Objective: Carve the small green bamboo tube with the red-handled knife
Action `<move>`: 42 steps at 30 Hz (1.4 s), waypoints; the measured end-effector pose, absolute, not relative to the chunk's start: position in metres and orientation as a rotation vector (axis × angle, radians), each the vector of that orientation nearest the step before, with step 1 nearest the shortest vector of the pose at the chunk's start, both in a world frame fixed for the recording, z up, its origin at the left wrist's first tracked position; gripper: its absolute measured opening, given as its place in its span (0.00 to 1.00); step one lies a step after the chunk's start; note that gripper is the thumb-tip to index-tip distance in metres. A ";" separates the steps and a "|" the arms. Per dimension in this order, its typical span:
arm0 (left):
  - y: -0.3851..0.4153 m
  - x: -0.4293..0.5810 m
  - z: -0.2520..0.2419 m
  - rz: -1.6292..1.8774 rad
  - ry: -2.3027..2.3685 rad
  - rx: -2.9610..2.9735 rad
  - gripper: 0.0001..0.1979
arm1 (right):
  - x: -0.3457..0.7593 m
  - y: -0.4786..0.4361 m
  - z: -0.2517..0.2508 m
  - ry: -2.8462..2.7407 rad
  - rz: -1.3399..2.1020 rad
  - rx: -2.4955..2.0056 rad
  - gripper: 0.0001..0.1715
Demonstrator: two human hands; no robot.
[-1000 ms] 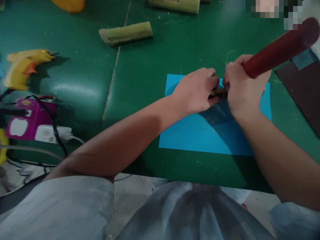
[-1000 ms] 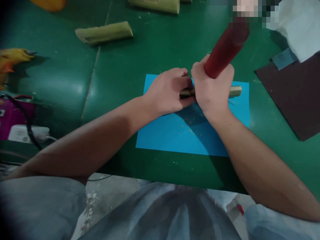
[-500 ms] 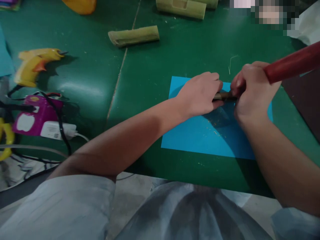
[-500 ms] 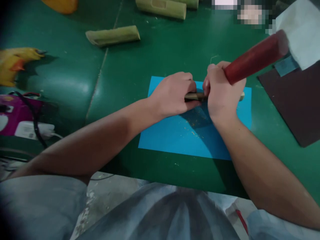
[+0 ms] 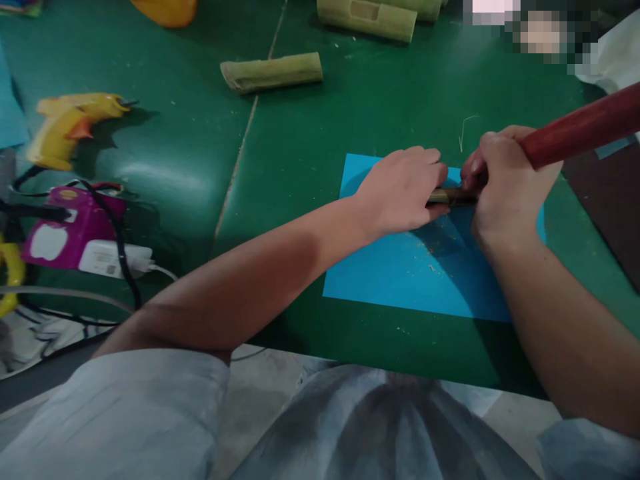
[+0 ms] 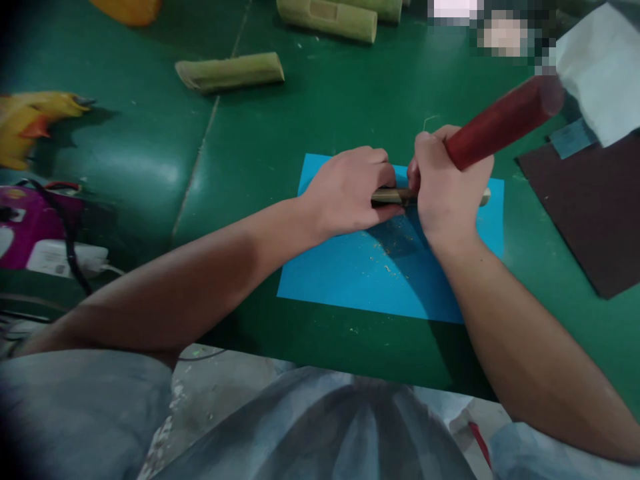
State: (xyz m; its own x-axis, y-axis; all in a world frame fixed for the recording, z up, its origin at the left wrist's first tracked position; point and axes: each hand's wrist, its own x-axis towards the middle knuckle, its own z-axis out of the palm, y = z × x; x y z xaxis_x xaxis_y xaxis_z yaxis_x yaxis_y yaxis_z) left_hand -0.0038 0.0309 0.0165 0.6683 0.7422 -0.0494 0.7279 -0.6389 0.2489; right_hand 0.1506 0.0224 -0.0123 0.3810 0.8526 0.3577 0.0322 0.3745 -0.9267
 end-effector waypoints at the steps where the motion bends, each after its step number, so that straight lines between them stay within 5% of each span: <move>1: 0.031 -0.004 0.016 0.084 1.186 2.638 0.19 | 0.150 0.023 -0.012 -1.057 0.663 -1.059 0.22; 21: 0.034 -0.006 0.009 0.245 1.212 2.548 0.07 | 0.145 0.018 -0.016 -1.116 0.567 -1.099 0.30; 33: 0.035 -0.007 0.006 0.191 1.173 2.581 0.12 | 0.160 0.028 -0.030 -1.255 0.564 -1.058 0.36; 42: 0.034 -0.006 0.006 0.155 1.226 2.603 0.16 | 0.164 0.025 -0.023 -1.285 0.599 -1.101 0.25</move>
State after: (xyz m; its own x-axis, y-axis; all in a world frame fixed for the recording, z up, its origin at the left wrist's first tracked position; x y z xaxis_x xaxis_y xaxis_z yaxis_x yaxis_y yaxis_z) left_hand -0.0063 0.0336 0.0059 0.6385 0.7695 -0.0141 0.7419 -0.6105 0.2772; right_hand 0.1635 0.0252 -0.0228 0.2377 0.8619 0.4479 0.2113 0.4041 -0.8900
